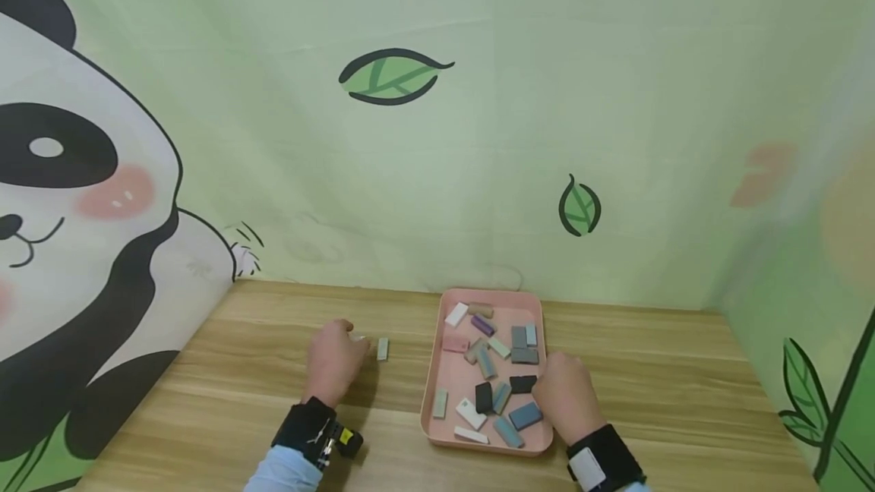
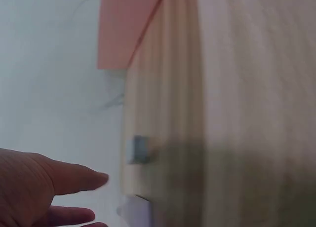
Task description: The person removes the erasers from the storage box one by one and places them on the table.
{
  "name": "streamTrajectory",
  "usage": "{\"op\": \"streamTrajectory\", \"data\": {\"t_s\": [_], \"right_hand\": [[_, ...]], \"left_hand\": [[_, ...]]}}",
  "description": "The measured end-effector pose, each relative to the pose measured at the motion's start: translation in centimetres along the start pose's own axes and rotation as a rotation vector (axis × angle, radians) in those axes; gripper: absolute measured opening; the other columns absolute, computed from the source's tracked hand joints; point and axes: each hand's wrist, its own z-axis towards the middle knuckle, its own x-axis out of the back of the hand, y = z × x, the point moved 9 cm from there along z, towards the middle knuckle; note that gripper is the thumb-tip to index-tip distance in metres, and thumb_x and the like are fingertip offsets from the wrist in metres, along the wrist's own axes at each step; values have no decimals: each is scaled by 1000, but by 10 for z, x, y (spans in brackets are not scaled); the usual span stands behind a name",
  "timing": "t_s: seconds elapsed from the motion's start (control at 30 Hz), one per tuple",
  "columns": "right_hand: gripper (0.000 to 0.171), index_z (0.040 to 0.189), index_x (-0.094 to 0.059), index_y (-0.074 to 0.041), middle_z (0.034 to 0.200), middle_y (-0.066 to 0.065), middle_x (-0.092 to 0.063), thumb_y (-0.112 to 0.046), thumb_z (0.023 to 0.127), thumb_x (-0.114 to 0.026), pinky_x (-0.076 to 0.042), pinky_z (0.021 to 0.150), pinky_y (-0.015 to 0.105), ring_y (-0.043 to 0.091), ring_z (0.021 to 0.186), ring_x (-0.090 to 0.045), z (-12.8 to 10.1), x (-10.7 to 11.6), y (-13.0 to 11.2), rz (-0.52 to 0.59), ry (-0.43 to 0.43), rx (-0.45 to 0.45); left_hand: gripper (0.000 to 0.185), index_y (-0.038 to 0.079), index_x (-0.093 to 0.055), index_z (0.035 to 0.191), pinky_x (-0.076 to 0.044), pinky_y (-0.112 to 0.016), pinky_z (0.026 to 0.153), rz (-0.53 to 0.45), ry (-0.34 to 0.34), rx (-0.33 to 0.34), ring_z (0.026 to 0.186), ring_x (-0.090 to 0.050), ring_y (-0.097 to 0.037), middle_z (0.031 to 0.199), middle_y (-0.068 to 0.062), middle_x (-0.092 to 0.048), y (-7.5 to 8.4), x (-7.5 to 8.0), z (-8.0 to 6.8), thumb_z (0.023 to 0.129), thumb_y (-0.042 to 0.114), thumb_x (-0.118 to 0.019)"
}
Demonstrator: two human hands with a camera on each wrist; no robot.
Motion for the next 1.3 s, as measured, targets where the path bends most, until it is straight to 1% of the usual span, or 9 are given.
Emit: {"op": "streamTrajectory", "data": {"t_s": [0.1, 0.23, 0.4, 0.6, 0.7, 0.8, 0.97, 1.13, 1.3], "right_hand": [[21, 99, -61, 8, 71, 9, -58, 0, 82, -51, -44, 46, 27, 16, 56, -56, -1, 1, -1, -3, -6, -8], [19, 98, -60, 8, 71, 9, -57, -1, 83, -51, -44, 46, 26, 16, 57, -56, -2, 1, -1, 0, -17, -24], [18, 97, -61, 8, 72, 9, -58, -1, 83, -52, -44, 47, 27, 16, 58, -56, -2, 2, -2, -3, -11, -17], [19, 97, -61, 8, 74, 9, -57, -1, 83, -53, -43, 47, 27, 16, 59, -55, 1, 3, -2, -20, -3, -5], [20, 99, -60, 8, 74, 9, -57, -1, 82, -53, -44, 47, 27, 16, 58, -55, 2, 3, -2, -15, -12, -12], [20, 99, -60, 8, 74, 10, -57, 0, 82, -52, -44, 47, 27, 16, 58, -56, 3, 2, -1, -8, -20, -19], [17, 95, -60, 6, 71, 9, -57, 0, 82, -52, -43, 45, 27, 16, 57, -55, 1, 1, 0, 6, -15, -16], [19, 98, -60, 8, 71, 9, -57, 0, 82, -51, -43, 45, 25, 16, 56, -56, 0, -1, 1, 19, -25, -13], [20, 98, -60, 8, 71, 9, -57, 1, 81, -52, -43, 44, 26, 16, 55, -56, -2, -1, 1, 27, -14, -12]], "left_hand": [[40, 3, -65, 111, -51, -42, 76, 12, 38, -74, 95, -62, -30, 108, -16, -66, 17, 6, -2, 79, 27, -68], [45, 4, -62, 116, -47, -44, 89, 9, 70, -196, 107, -57, -34, 115, -17, -62, 47, 13, -7, 79, 29, -71], [50, 7, -58, 123, -43, -45, 97, -11, 32, -326, 118, -49, -33, 126, -16, -55, 85, 13, -17, 79, 27, -73], [56, 11, -53, 129, -40, -44, 102, 31, -35, -548, 126, -43, -31, 137, -15, -46, 128, -4, -38, 81, 33, -71], [58, 16, -48, 133, -39, -43, 104, 98, -49, -668, 126, -44, -29, 138, -11, -46, 148, -17, -51, 83, 40, -67], [60, 21, -43, 136, -38, -40, 105, 164, -61, -790, 126, -45, -25, 138, -5, -45, 166, -31, -63, 84, 38, -67], [60, 21, -46, 133, -37, -35, 106, 230, -116, -949, 126, -44, -19, 135, 1, -48, 184, -58, -83, 80, 31, -72], [54, 21, -53, 129, -37, -34, 106, 325, -150, -1045, 124, -46, -17, 129, 1, -53, 192, -79, -98, 80, 28, -73], [37, 26, -59, 123, -40, -31, 103, 437, -197, -1118, 120, -51, -15, 124, 4, -58, 197, -92, -108, 88, 15, -63]]}}
